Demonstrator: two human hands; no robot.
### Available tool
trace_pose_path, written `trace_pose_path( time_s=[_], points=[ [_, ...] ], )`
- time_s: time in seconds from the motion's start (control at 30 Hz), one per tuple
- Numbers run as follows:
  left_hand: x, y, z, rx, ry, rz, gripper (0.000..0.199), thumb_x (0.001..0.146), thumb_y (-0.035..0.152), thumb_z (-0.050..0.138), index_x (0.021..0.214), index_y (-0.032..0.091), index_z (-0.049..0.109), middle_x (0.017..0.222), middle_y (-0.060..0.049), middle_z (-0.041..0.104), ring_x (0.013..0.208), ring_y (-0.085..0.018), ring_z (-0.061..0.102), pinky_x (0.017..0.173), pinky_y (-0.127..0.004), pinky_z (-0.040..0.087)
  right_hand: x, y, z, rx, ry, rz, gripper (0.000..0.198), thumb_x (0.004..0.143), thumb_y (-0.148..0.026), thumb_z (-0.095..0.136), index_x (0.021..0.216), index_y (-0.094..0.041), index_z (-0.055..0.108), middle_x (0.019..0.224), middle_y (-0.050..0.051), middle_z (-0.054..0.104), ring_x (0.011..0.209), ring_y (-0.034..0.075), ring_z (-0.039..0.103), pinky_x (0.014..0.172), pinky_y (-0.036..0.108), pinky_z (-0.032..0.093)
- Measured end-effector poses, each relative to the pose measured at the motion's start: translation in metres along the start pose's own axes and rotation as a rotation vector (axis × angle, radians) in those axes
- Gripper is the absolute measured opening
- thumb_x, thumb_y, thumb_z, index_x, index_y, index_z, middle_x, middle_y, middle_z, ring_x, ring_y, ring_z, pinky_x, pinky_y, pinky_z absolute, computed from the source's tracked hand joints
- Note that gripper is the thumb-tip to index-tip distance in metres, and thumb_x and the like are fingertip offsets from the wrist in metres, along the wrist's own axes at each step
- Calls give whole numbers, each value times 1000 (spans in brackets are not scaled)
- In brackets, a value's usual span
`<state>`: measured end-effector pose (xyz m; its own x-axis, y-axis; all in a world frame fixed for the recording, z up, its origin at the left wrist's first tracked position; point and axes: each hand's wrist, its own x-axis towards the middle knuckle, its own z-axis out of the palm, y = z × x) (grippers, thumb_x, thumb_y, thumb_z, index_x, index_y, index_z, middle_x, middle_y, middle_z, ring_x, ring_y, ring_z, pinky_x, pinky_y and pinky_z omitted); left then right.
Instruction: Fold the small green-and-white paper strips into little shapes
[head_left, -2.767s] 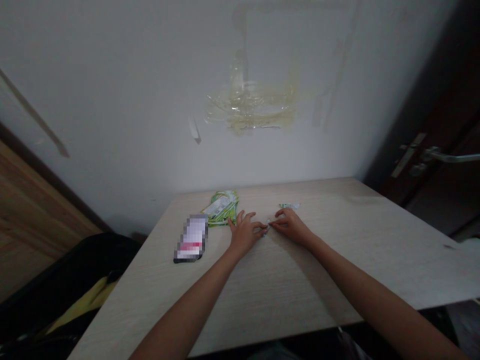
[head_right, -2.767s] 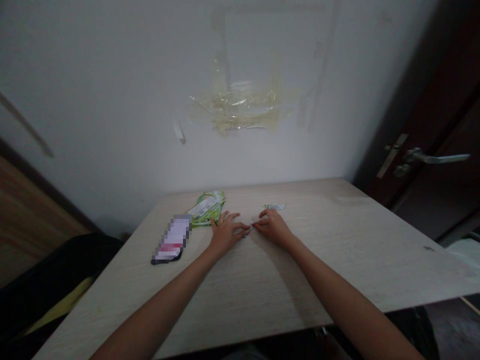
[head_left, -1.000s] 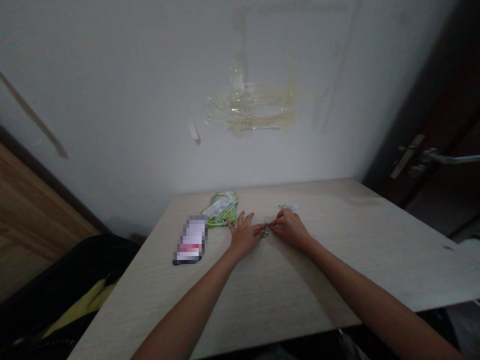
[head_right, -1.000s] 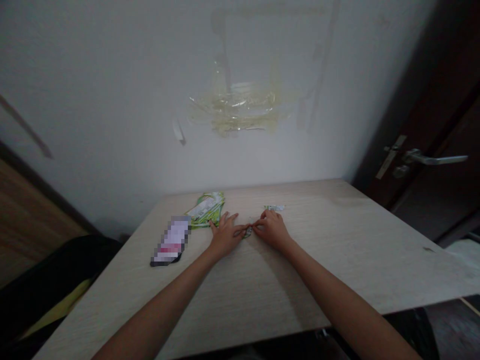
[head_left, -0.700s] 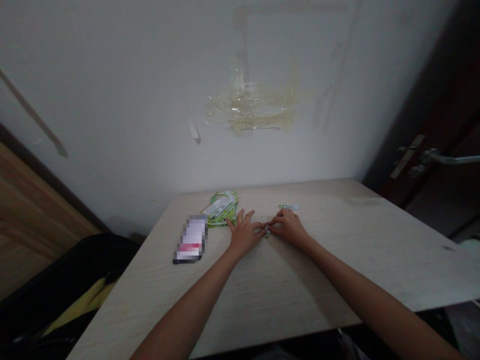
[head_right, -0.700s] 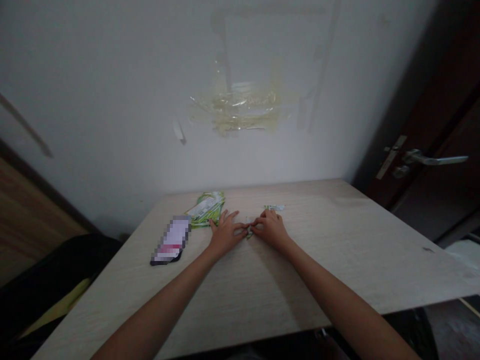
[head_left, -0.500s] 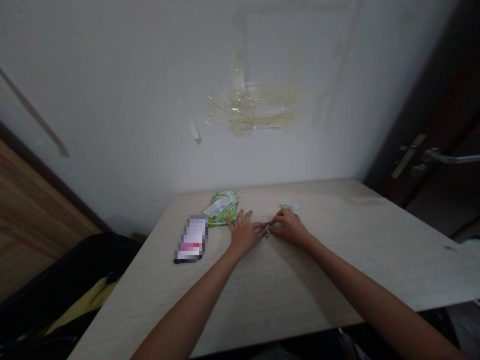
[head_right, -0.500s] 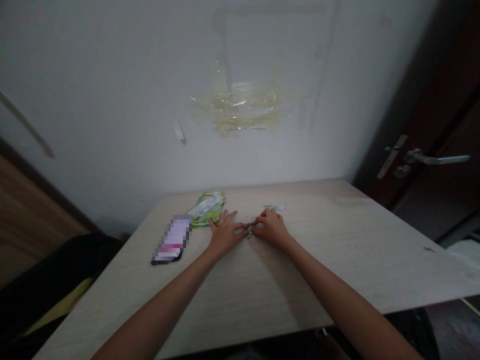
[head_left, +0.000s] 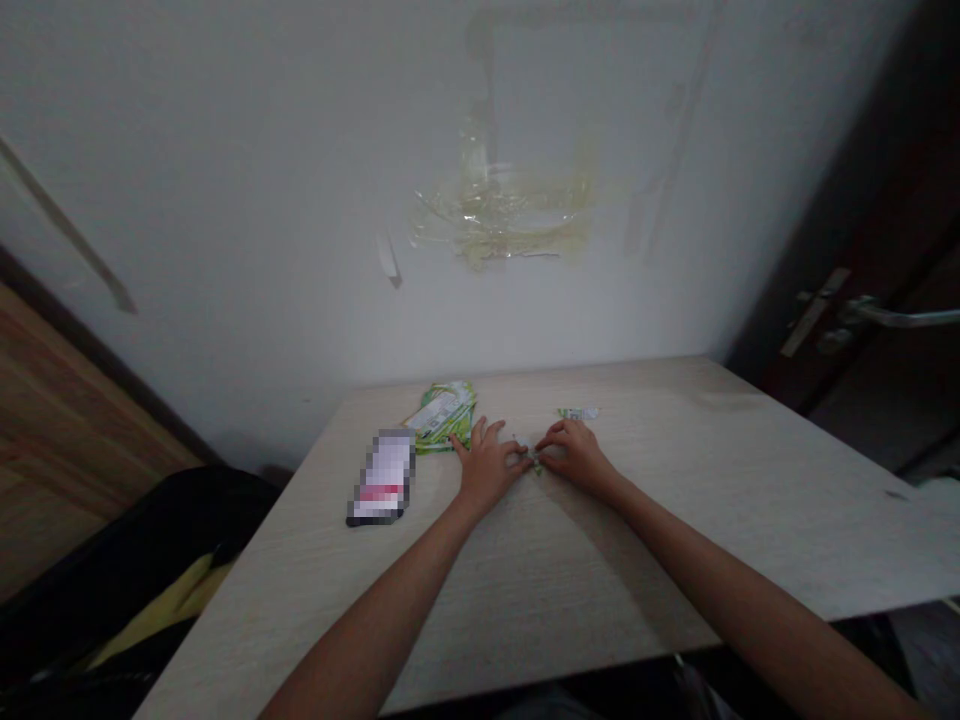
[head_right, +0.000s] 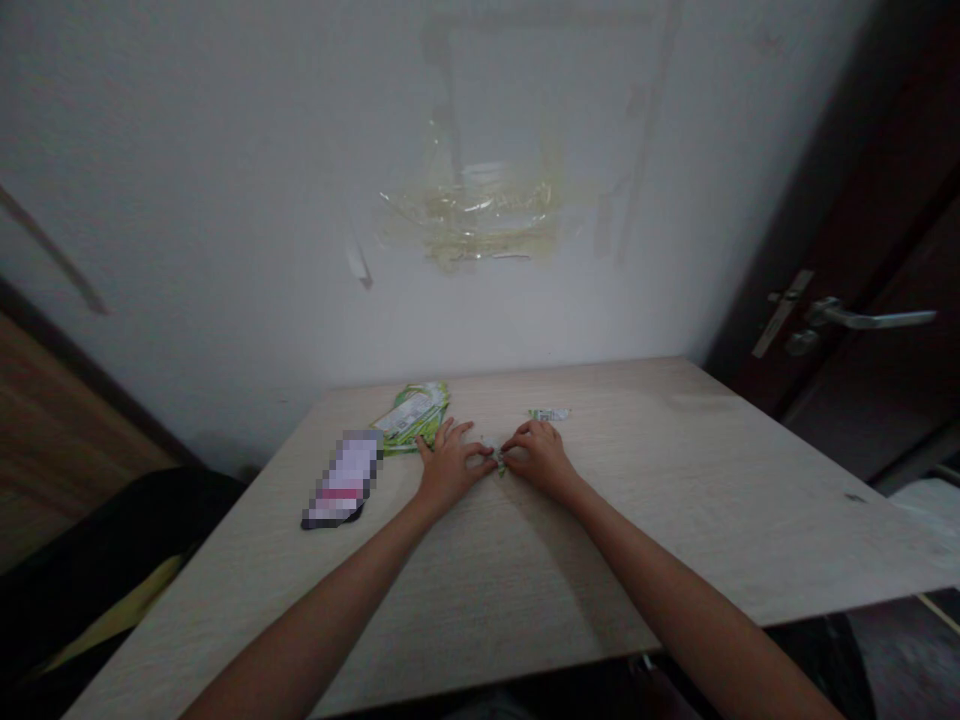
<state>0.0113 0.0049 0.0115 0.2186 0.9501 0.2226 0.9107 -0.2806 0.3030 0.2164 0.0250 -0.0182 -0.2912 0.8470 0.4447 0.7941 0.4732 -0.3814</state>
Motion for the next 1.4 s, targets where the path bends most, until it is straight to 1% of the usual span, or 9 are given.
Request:
trace_pose_path(
  time_s=[0.17, 0.37, 0.57, 0.73, 0.9, 1.17, 1.3, 1.4],
  points=[
    [1, 1, 0, -6, 21, -10, 27, 81, 57, 67, 101, 42, 75, 149, -1, 47, 147, -36, 21, 112, -72, 0, 3, 3, 2, 18, -30, -17, 16, 80, -32, 70, 94, -29, 77, 103, 6, 67, 102, 23, 59, 97, 39, 41],
    [2, 1, 1, 2, 28, -34, 28, 78, 60, 67, 100, 43, 75, 148, -1, 48, 146, -36, 22, 111, -74, 1, 3, 4, -1, 41, -60, -35, 22, 78, -34, 71, 99, -28, 76, 108, 6, 67, 106, 23, 59, 98, 39, 42],
    [2, 1, 0, 15, 24, -41, 30, 78, 61, 67, 101, 43, 75, 148, -2, 48, 146, -36, 23, 111, -73, 1, 2, 0, -6, 47, -97, -11, 26, 76, -34, 72, 100, -27, 74, 110, 6, 65, 109, 24, 58, 100, 41, 40],
    [1, 1, -1, 20, 17, -33, 30, 79, 61, 66, 102, 43, 75, 148, -2, 48, 146, -37, 23, 111, -74, 2, 0, -5, -9, 45, -109, 6, 32, 72, -38, 74, 102, -27, 72, 113, 6, 64, 111, 24, 57, 102, 43, 38],
    [1, 0, 0, 27, 26, -32, 29, 80, 60, 65, 102, 44, 75, 147, -1, 49, 146, -36, 24, 111, -74, 3, -2, -8, -11, 48, -130, 15, 33, 72, -39, 73, 103, -27, 71, 115, 6, 63, 114, 25, 55, 104, 44, 36],
    [1, -1, 3, 16, 43, -41, 29, 78, 60, 68, 100, 43, 75, 147, -2, 50, 146, -36, 25, 112, -72, 3, -2, -7, -13, 56, -142, 7, 37, 70, -41, 75, 104, -26, 70, 117, 7, 62, 114, 26, 55, 104, 44, 36],
    [1, -3, 5, 0, 43, -37, 30, 78, 61, 67, 101, 44, 75, 147, -2, 50, 145, -36, 25, 110, -75, 3, -3, -6, -14, 66, -142, 1, 39, 70, -42, 77, 105, -26, 70, 117, 7, 62, 115, 26, 55, 104, 45, 37],
    [1, -3, 6, -6, 47, -29, 28, 79, 60, 67, 100, 45, 75, 146, -2, 50, 145, -36, 26, 109, -76, 3, -3, -1, -13, 88, -146, -30, 39, 71, -43, 77, 106, -27, 71, 116, 7, 63, 114, 26, 56, 103, 44, 38]
  ],
)
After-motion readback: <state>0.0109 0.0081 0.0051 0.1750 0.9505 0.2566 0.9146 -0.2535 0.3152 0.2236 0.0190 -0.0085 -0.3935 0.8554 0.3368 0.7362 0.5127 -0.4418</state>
